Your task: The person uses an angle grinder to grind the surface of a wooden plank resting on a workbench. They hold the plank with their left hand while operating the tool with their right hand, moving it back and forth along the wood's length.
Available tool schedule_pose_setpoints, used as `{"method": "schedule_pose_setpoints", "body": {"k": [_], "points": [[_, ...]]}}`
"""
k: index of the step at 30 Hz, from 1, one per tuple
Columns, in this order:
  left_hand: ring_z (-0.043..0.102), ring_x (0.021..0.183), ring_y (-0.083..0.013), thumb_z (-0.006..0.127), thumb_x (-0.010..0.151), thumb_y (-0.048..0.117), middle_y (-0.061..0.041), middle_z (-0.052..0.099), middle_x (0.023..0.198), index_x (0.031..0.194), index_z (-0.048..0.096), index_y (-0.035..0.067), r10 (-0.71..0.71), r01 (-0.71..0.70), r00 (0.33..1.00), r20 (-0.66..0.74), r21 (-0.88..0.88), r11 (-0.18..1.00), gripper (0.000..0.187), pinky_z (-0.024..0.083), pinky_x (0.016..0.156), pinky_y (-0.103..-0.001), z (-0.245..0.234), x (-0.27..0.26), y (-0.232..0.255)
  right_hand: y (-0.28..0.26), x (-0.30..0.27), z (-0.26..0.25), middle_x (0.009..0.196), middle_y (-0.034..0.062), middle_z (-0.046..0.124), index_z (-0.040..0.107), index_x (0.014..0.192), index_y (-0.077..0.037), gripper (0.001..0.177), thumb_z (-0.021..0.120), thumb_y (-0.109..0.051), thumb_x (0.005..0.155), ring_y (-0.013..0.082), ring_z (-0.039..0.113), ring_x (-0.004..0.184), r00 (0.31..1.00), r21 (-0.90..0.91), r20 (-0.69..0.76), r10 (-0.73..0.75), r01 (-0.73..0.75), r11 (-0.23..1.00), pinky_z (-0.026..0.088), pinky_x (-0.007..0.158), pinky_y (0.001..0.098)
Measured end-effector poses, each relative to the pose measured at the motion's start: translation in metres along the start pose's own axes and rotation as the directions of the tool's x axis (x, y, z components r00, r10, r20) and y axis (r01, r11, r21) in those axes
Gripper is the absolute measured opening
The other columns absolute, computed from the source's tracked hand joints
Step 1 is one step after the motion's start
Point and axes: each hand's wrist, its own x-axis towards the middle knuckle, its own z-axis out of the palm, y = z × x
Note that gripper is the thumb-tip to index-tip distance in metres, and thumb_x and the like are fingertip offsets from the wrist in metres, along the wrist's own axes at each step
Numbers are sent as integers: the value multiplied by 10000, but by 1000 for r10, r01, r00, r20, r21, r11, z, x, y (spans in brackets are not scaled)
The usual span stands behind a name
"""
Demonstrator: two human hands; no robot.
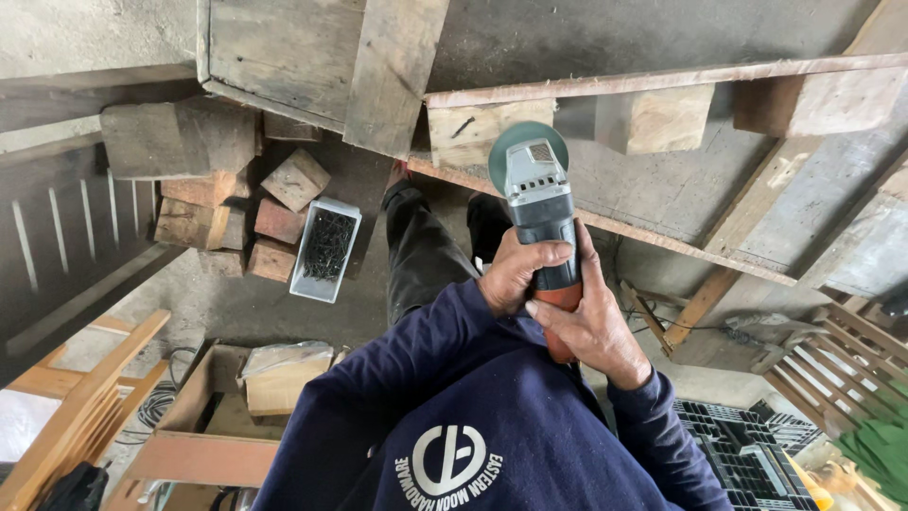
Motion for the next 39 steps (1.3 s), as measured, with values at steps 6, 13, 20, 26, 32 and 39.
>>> {"method": "schedule_pose_setpoints", "body": {"k": [6, 13, 20, 26, 32, 39], "points": [[671, 944, -203, 757, 867, 192, -114, 677, 1037, 1185, 628, -14, -40, 39, 999, 24, 25, 999, 400, 575, 864, -368, 6, 14, -8, 10, -3, -9, 1489, 227, 472, 60, 1641, -45, 1099, 773, -142, 810, 302, 544, 1353, 997, 13, -60, 55, -54, 998, 495, 1075, 423], [664, 965, -206, 783, 885, 214, -102, 670, 1049, 1195, 622, -5, -79, 79, 995, 66, -9, 997, 413, 564, 887, -370, 15, 23, -9, 12, -2, -20, 1511, 238, 457, 79, 1642, -38, 1100, 788, -124, 806, 317, 523, 1375, 994, -40, -109, -3, -1, 999, 478, 1090, 425], [669, 954, -200, 762, 876, 223, -98, 668, 1046, 1196, 615, 5, -94, 93, 995, 40, 38, 995, 414, 574, 866, -369, 10, 23, -4, 1, -1, -11, 1518, 251, 456, 95, 1649, -46, 1076, 765, -120, 811, 335, 529, 1378, 992, -56, -122, -21, 14, 998, 496, 1082, 433], [660, 946, -201, 733, 871, 230, -96, 650, 1055, 1209, 593, 20, 36, -35, 999, -36, 40, 999, 422, 575, 859, -368, -14, -8, 23, -17, 16, 14, 1455, 279, 527, 88, 1635, -63, 1105, 798, -197, 800, 367, 604, 1306, 999, -143, 26, -19, 23, 989, 521, 1039, 430], [651, 942, -192, 721, 893, 241, -89, 650, 1046, 1204, 599, 14, 38, -39, 999, -38, -34, 999, 404, 554, 854, -353, -19, -19, 36, -25, 22, 23, 1426, 275, 565, 86, 1645, -69, 1110, 793, -186, 798, 351, 610, 1306, 998, -122, 55, -4, 11, 992, 508, 1041, 430], [658, 986, -197, 726, 925, 232, -105, 666, 1063, 1173, 624, -19, 12, -13, 997, 76, 7, 1000, 367, 550, 917, -347, -2, -3, 31, -18, 13, 14, 1498, 264, 480, 92, 1643, -44, 1082, 786, -143, 820, 340, 540, 1367, 999, -68, -51, -16, 13, 998, 502, 1061, 420]]}}
